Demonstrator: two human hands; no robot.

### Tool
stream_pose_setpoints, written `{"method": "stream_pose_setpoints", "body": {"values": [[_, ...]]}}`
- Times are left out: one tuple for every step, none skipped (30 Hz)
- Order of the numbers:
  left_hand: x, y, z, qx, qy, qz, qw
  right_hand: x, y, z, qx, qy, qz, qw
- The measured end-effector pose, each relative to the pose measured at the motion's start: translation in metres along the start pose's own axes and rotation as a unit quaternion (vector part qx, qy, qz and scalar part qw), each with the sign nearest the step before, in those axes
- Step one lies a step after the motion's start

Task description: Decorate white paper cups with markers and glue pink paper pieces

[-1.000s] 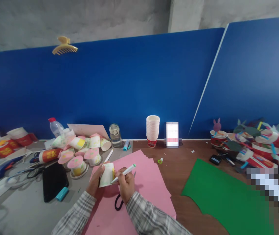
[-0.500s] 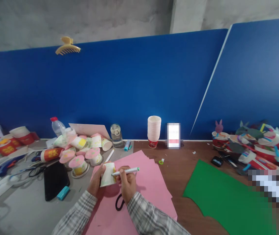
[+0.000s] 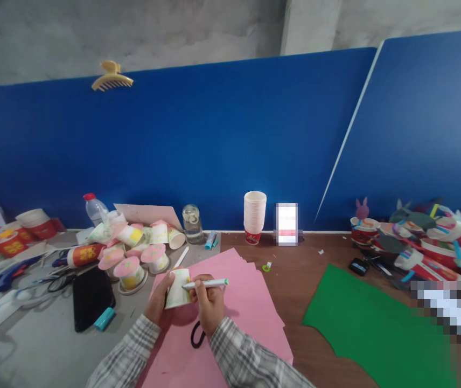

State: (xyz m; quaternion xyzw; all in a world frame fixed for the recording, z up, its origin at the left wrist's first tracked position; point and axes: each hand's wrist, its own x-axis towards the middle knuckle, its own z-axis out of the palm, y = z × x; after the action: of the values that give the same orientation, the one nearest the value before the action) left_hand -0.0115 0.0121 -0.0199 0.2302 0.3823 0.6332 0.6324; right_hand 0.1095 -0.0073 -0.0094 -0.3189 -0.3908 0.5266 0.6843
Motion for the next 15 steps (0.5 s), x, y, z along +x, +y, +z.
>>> {"method": "stream_pose_setpoints", "body": {"values": [[-0.0001,0.0000,-0.0001,0.000,-0.001,0.000,1.000,-0.0001,0.0002,-0.0002,0.000,-0.001,0.002,1.000],[-0.0002,0.0000,-0.0001,0.001,-0.002,-0.001,1.000,-0.0003,0.0003,-0.0004,0.000,-0.001,0.004,1.000],[-0.0003,0.0001,-0.0001,0.001,-0.003,-0.002,1.000,-0.0004,0.0005,-0.0006,-0.001,-0.001,0.005,1.000],[-0.0004,0.0001,0.0000,0.002,-0.004,-0.002,1.000,-0.0004,0.0006,-0.0008,-0.002,-0.001,0.006,1.000],[-0.0003,0.0001,0.0001,0.002,-0.004,-0.003,1.000,-0.0005,0.0007,-0.0011,-0.003,0.001,0.005,1.000],[-0.0003,0.0000,0.0001,0.003,-0.005,-0.004,1.000,-0.0005,0.0009,-0.0014,-0.004,0.002,0.005,1.000],[-0.0001,0.0000,0.0002,0.003,-0.004,-0.004,1.000,-0.0005,0.0011,-0.0017,-0.006,0.003,0.005,1.000],[0.0000,-0.0001,0.0001,0.003,-0.004,-0.004,1.000,-0.0005,0.0014,-0.0021,-0.008,0.004,0.006,1.000],[0.0002,-0.0002,0.0001,0.003,-0.004,-0.004,1.000,-0.0005,0.0018,-0.0026,-0.010,0.004,0.006,1.000],[0.0004,-0.0002,0.0000,0.004,-0.004,-0.004,1.000,-0.0004,0.0023,-0.0031,-0.012,0.005,0.008,1.000],[0.0005,-0.0003,-0.0002,0.004,-0.003,-0.003,1.000,-0.0003,0.0027,-0.0035,-0.013,0.006,0.008,1.000],[0.0007,-0.0003,-0.0003,0.004,-0.002,-0.003,1.000,-0.0002,0.0032,-0.0040,-0.014,0.010,0.009,1.000],[0.0009,-0.0002,-0.0004,0.005,0.000,-0.003,1.000,0.0001,0.0035,-0.0044,-0.013,0.015,0.008,1.000],[0.0010,-0.0001,-0.0005,0.005,0.001,-0.003,1.000,0.0003,0.0038,-0.0046,-0.013,0.021,0.008,1.000],[0.0012,0.0000,-0.0006,0.005,0.004,-0.003,1.000,0.0006,0.0040,-0.0048,-0.011,0.028,0.007,1.000]]}}
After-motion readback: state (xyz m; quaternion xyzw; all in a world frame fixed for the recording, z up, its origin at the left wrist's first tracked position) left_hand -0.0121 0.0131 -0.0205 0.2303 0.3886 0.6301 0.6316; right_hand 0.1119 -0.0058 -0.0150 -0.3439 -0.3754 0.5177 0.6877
